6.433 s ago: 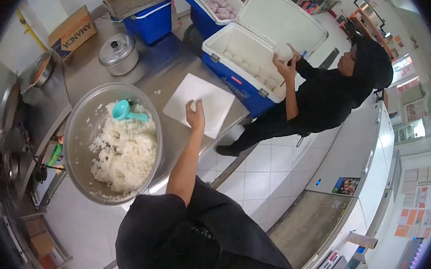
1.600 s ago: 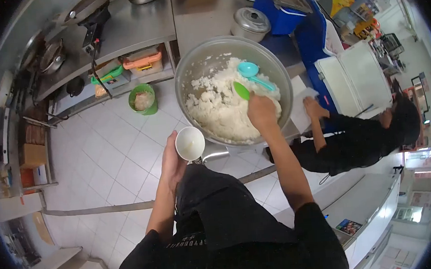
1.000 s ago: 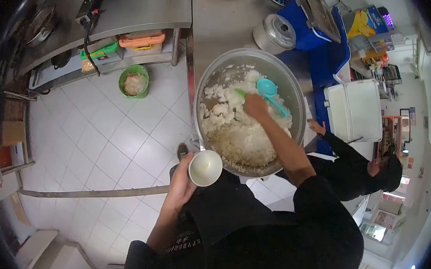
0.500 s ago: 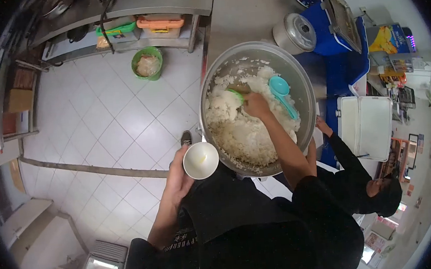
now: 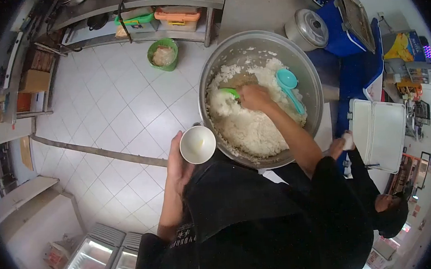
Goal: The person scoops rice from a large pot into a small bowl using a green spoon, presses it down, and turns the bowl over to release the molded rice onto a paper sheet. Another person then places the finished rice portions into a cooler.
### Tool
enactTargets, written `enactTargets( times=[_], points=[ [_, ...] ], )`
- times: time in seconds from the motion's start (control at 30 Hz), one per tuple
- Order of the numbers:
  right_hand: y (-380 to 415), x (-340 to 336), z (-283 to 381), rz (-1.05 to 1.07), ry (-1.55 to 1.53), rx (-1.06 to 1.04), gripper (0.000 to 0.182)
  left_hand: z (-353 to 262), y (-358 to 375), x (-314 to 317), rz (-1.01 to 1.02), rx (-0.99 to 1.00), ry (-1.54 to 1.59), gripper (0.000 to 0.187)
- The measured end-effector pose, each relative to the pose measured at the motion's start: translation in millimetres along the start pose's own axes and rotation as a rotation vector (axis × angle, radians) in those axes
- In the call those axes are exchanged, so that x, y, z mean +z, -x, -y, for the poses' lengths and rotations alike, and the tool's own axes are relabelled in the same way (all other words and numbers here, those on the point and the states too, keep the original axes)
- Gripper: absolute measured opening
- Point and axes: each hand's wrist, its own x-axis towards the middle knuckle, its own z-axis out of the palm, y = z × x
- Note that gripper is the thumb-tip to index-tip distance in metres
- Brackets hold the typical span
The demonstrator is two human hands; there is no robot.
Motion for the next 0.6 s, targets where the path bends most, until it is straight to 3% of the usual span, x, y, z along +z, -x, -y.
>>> enactTargets(
  times=[0.03,0.1,0.13,0.2,0.33,0.4,0.5,0.6],
  points=[
    [-4,13,-9,-0.006,0.0,-0.004,0.021,0,0,1,-0.028,-0.002,0.012,0.049],
    [-11,25,-13,-0.06,-0.13,-0.223,0.012,1,3,4,-0.021,0.01,0.014,0.049],
    [-15,23,-13,-0.06,-0.124,-0.239,0.012,2,3,5,-0.013,0.02,0.022,0.049],
    [-14,23,-11,0.169,-0.126,-0.273,0.023,9,-1,-2,-0.002,0.051,0.061,0.049],
    [-19,40,-11,0.12,-0.198,-0.281,0.021,10,2,2,0.004,0.058,0.114,0.048],
    [-12,21,-4,0.37,-0.496,-0.068,0.011,10,1,-2,0.024,0.058,0.123,0.049],
    [-2,12,-14,0.475,-0.76,-0.065,0.019,3,5,-3,0.049,0.046,0.142,0.049],
    [26,-21,-12,0.357,-0.748,0.013,0.023,-9,11,12,0.012,0.105,0.088,0.049]
  ],
)
